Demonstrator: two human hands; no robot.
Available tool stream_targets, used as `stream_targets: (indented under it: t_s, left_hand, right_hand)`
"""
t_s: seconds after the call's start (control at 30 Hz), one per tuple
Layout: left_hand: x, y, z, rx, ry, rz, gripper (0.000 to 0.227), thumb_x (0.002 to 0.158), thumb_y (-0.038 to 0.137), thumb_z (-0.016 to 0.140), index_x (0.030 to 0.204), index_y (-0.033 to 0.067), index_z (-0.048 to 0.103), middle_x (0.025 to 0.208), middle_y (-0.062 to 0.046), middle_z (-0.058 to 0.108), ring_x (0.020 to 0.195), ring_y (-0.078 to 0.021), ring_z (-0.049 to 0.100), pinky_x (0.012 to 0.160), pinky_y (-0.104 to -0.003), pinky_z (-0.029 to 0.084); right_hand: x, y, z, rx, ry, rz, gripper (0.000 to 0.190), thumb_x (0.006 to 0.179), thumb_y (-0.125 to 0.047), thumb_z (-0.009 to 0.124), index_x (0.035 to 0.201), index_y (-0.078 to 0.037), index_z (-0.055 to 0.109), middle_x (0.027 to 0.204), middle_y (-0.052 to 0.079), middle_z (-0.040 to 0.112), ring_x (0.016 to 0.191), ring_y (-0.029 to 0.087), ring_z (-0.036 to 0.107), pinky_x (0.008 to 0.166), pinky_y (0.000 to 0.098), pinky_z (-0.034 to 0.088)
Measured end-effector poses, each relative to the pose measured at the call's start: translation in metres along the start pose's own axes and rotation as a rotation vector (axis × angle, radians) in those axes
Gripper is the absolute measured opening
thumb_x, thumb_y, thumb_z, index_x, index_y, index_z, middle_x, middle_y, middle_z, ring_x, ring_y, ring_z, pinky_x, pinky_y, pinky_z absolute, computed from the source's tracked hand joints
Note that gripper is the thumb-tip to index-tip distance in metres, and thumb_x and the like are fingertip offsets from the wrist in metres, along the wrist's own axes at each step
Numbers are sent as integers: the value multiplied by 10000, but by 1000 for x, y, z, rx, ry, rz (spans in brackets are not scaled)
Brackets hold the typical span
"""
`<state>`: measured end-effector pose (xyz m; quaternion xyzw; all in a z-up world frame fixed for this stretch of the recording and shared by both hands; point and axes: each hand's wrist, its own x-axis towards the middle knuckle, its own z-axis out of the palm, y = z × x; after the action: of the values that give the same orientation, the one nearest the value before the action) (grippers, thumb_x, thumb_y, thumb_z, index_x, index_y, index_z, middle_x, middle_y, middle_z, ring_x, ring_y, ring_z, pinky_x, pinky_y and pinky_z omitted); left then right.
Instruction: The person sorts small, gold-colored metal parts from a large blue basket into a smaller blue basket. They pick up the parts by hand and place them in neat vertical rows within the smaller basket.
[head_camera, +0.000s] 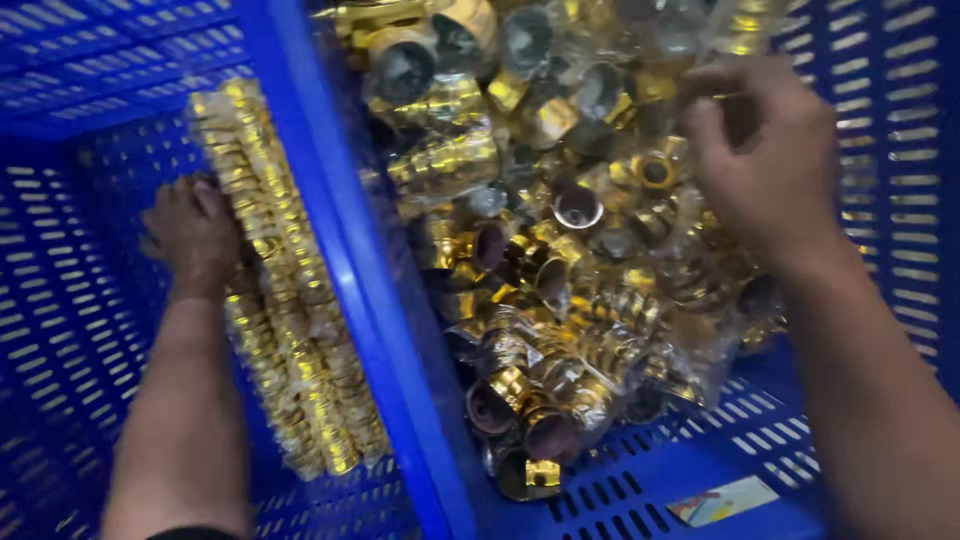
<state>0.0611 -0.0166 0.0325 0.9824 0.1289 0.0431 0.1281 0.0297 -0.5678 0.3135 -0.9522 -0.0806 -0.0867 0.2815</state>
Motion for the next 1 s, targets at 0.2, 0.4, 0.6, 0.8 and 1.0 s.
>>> stream_targets:
  t_s: [0.2, 0.4, 0.6, 0.8, 1.0]
  left_hand:
    - [-14, 70, -95, 9, 56, -69, 536, 1083, 414, 411, 1542, 136, 429, 1439, -242, 384, 1209, -488, 382, 869, -755, 357]
    - [-74, 220, -253, -462, 410, 431, 388, 1171, 249, 416, 1345, -91, 480, 1274, -247, 400, 1240, -398, 379, 1108, -516, 281]
    - [-123, 335, -315, -734, 6, 686, 197, 1010, 111, 589, 1182, 28, 636, 1192, -167, 598, 1177, -325, 562, 1060, -457, 418]
    - [-125, 337, -289, -350, 155, 516, 119, 1030, 254, 645, 1074, 168, 716, 1152, 5, 642, 1153, -235, 597, 947, -413, 373]
    - [-128, 337, -283, -132, 185, 541, 72, 890, 278, 736, 921, 213, 730, 1076, 42, 637, 1138, -201, 582, 943, -420, 383]
  right_hand:
    - [5, -21, 14, -89, -450, 280, 144, 953, -33, 657, 1094, -44, 686, 1179, 160, 694, 1079, 292, 642, 961, 404, 544]
    - [3, -7, 3, -482, -476, 153, 411, 935, -178, 631, 1324, -50, 658, 1371, 229, 616, 1287, 421, 517, 999, 591, 483]
    - [6, 14, -53, -260, -398, 478, 283, 959, -202, 599, 1152, -23, 702, 1077, 253, 673, 972, 451, 662, 773, 589, 510]
    - [-4, 38, -41, -187, -101, 145, 156, 900, -140, 667, 988, -118, 794, 891, 127, 746, 925, 366, 736, 858, 435, 568]
    - [-28, 59, 50, -219, -563, 439, 217, 826, -272, 664, 885, -145, 830, 935, 154, 796, 955, 396, 766, 799, 514, 603]
